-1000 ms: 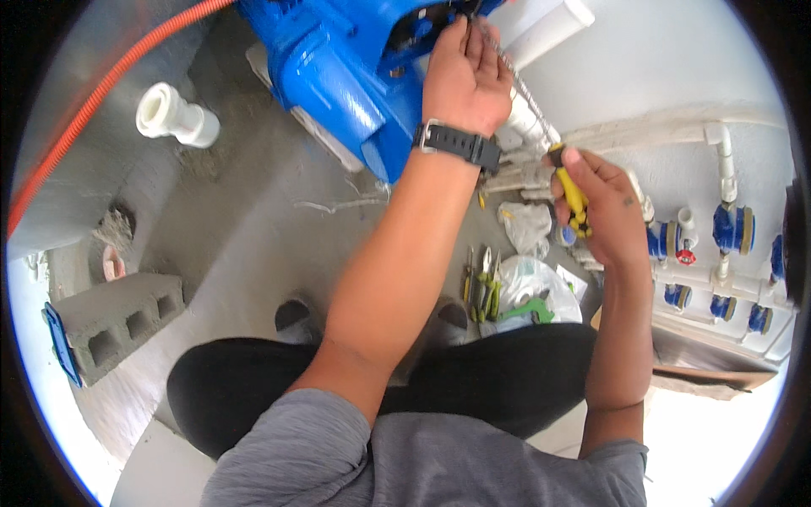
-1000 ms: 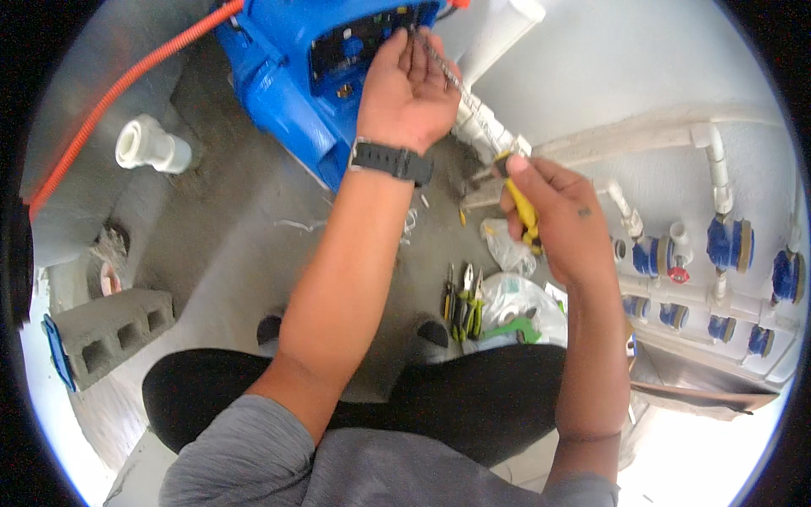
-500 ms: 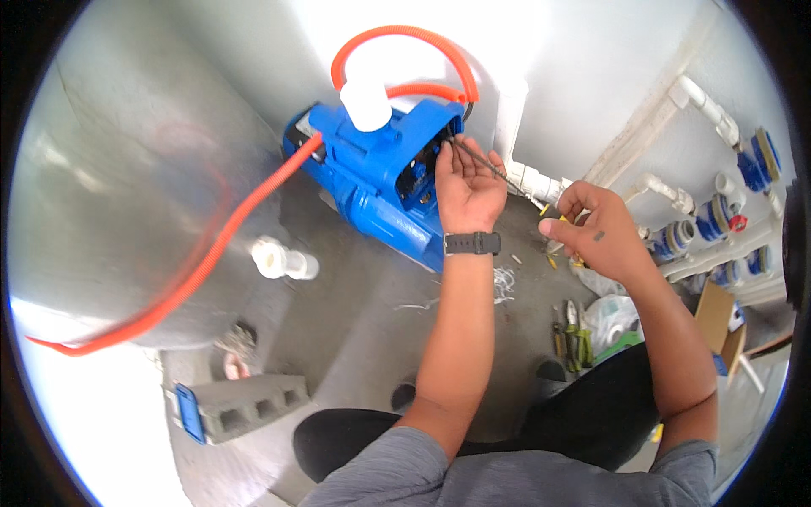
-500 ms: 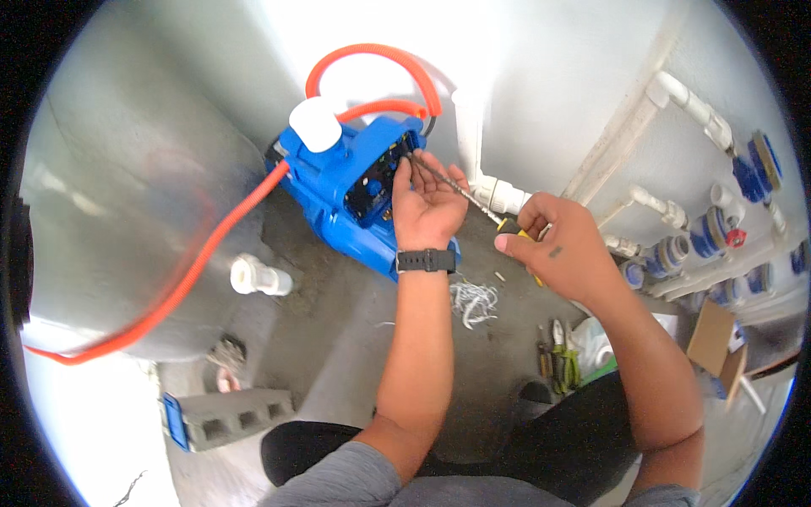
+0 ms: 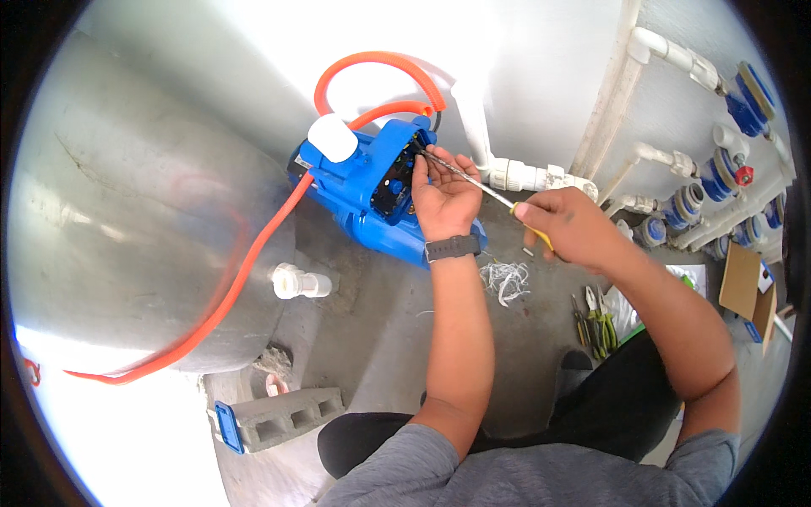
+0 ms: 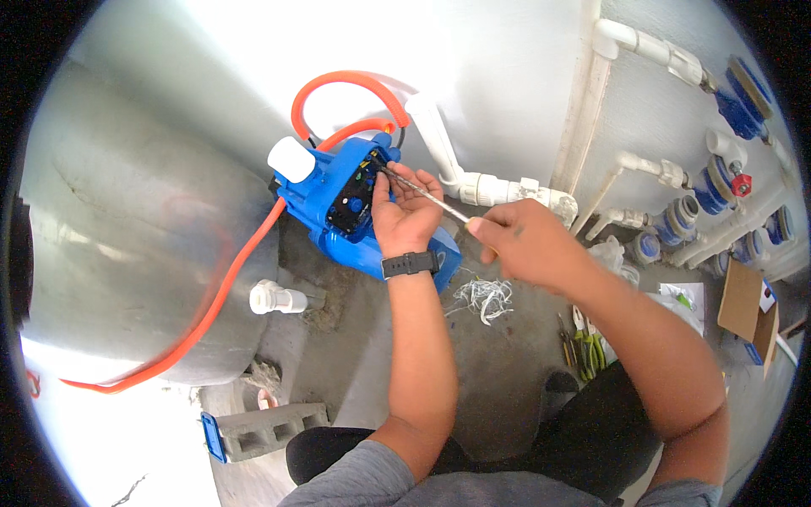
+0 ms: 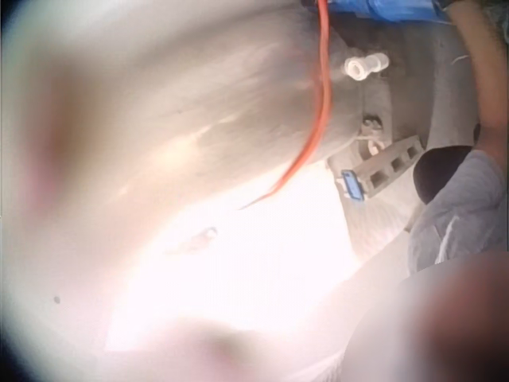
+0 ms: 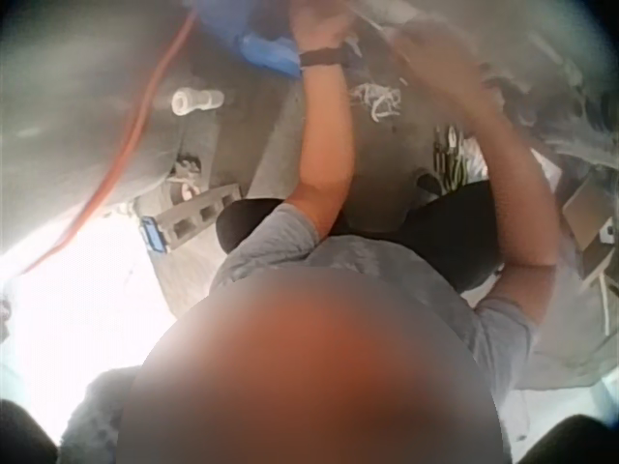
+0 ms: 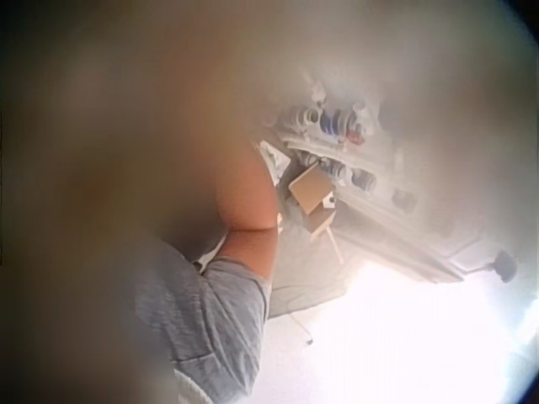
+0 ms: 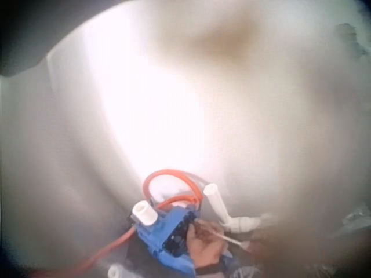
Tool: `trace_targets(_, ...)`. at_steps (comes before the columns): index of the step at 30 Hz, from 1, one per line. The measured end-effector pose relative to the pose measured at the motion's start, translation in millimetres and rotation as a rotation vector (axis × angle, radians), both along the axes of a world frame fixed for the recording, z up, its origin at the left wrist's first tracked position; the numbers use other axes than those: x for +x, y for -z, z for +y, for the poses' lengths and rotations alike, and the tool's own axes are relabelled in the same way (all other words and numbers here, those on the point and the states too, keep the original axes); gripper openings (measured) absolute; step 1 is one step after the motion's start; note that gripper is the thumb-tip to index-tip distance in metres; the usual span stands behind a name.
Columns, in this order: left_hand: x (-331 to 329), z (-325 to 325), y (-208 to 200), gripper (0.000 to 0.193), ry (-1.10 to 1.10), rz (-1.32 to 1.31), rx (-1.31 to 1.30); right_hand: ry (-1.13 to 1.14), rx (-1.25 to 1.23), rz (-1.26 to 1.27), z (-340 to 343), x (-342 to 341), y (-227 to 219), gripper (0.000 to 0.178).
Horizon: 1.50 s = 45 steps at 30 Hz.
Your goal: The person works on a blue water pump, using pliers and a screwdriver to adjust internal components and connections. They manipulate wires and tighten parts inside the pump housing while seated on the floor.
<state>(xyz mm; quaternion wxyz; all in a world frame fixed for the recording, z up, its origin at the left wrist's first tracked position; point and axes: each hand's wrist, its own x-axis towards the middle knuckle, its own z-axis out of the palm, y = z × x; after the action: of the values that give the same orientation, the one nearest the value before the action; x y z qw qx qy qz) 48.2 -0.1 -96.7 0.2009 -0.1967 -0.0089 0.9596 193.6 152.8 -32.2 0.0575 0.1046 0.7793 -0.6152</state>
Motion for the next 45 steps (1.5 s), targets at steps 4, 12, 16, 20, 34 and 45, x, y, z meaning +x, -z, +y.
trace_targets(4,-1.6,0.9,-1.1,0.011,-0.01,-0.036,0.054,-0.009,-0.37,-0.238,2.2,1.8,-3.5,0.046)
trace_targets(12,0.0,1.5,-4.6,0.014,-0.013,-0.04,0.012,0.045,-0.429,-0.297,6.4,-4.9,-2.9,0.046)
trace_targets(16,-1.1,1.6,-2.8,0.015,-0.016,-0.044,0.021,-0.035,-0.17,-0.134,3.3,-0.3,-2.8,0.045)
trace_targets(20,-1.2,2.7,0.8,0.015,-0.028,-0.005,-0.009,0.025,0.275,0.035,-2.1,-1.0,-6.3,0.044)
trace_targets(34,9.3,10.0,-3.2,0.015,-0.102,0.034,-0.06,0.035,0.064,-0.152,3.9,-1.2,-19.5,0.031)
trace_targets(45,0.7,10.3,5.4,0.014,-0.078,0.069,0.036,0.127,0.853,0.592,-3.5,0.9,1.2,0.034)
